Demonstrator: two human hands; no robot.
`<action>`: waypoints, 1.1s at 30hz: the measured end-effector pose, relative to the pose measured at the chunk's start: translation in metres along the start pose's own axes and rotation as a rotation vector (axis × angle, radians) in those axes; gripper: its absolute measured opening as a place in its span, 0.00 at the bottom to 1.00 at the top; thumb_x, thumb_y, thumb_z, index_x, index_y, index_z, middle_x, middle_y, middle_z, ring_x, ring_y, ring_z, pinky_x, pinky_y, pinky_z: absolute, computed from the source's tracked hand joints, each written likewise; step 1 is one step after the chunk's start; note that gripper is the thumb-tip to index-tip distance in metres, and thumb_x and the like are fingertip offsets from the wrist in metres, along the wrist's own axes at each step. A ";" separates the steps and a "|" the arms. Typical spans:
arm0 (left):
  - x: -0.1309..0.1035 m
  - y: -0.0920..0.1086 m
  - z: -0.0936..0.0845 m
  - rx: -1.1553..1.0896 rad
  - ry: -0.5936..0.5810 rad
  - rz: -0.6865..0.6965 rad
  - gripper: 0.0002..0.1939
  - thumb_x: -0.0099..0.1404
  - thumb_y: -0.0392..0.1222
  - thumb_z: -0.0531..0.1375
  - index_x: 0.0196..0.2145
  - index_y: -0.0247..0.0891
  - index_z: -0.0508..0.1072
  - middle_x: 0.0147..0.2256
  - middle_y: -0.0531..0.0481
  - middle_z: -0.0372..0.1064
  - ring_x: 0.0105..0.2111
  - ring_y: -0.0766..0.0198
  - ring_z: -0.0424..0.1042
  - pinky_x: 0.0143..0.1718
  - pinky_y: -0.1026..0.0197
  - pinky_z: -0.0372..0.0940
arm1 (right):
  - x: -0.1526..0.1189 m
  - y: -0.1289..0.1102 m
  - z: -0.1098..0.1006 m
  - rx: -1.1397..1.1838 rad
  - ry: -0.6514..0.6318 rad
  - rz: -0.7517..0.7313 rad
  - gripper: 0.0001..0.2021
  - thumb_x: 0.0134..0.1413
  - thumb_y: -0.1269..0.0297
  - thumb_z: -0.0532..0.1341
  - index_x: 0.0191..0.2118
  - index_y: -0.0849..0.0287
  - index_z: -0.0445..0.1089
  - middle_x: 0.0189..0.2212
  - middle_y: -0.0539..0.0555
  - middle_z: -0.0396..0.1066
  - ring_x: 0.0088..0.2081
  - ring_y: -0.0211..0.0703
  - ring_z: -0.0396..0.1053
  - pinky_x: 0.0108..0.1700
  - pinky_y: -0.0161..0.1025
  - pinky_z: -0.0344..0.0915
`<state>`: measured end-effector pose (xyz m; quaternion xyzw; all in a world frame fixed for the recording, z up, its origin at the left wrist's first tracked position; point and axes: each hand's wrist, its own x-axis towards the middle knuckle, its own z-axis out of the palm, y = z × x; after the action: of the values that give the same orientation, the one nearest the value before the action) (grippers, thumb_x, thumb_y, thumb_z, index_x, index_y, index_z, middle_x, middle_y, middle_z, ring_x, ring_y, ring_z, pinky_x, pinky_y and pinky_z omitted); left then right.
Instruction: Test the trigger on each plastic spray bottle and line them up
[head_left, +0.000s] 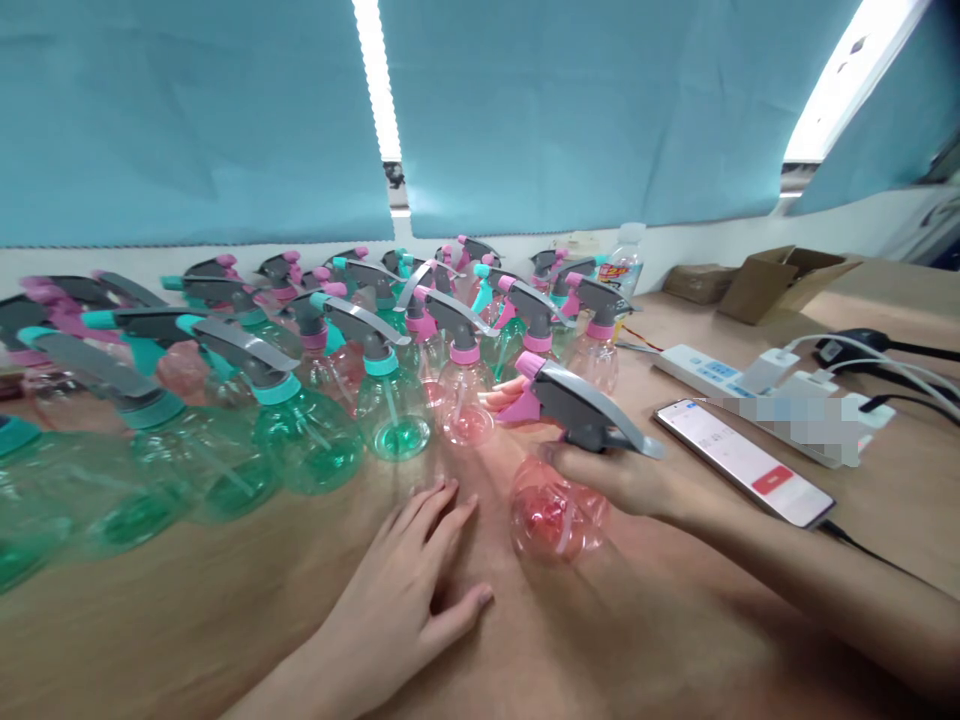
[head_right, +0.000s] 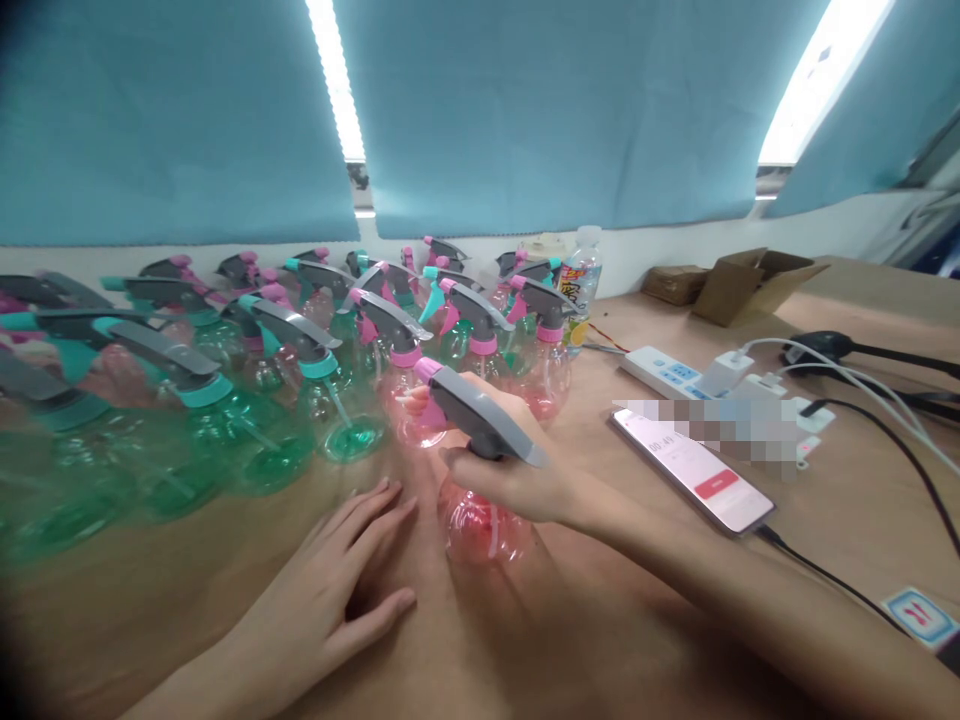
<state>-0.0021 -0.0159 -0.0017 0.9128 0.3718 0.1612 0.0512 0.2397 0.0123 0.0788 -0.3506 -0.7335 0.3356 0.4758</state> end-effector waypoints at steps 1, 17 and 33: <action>0.000 0.000 0.000 0.001 0.001 0.000 0.30 0.68 0.53 0.56 0.63 0.43 0.55 0.62 0.41 0.55 0.62 0.46 0.53 0.58 0.42 0.56 | 0.000 0.000 0.000 -0.016 -0.002 0.010 0.09 0.42 0.76 0.55 0.31 0.55 0.62 0.21 0.43 0.49 0.20 0.32 0.47 0.22 0.35 0.48; 0.000 0.001 -0.001 0.007 -0.014 0.001 0.29 0.68 0.53 0.55 0.62 0.41 0.56 0.61 0.40 0.56 0.61 0.45 0.53 0.57 0.40 0.56 | 0.002 0.006 0.002 0.055 -0.010 0.029 0.18 0.42 0.75 0.56 0.43 0.57 0.71 0.34 0.53 0.72 0.34 0.44 0.71 0.37 0.43 0.69; 0.001 0.002 -0.003 -0.015 -0.031 -0.015 0.28 0.68 0.53 0.56 0.62 0.41 0.57 0.62 0.40 0.55 0.62 0.45 0.53 0.58 0.39 0.54 | 0.002 0.007 0.001 0.056 -0.056 -0.003 0.24 0.45 0.77 0.54 0.49 0.55 0.69 0.29 0.48 0.69 0.26 0.35 0.62 0.26 0.33 0.60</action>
<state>-0.0007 -0.0166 0.0017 0.9120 0.3766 0.1492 0.0649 0.2393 0.0174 0.0731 -0.3263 -0.7374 0.3650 0.4654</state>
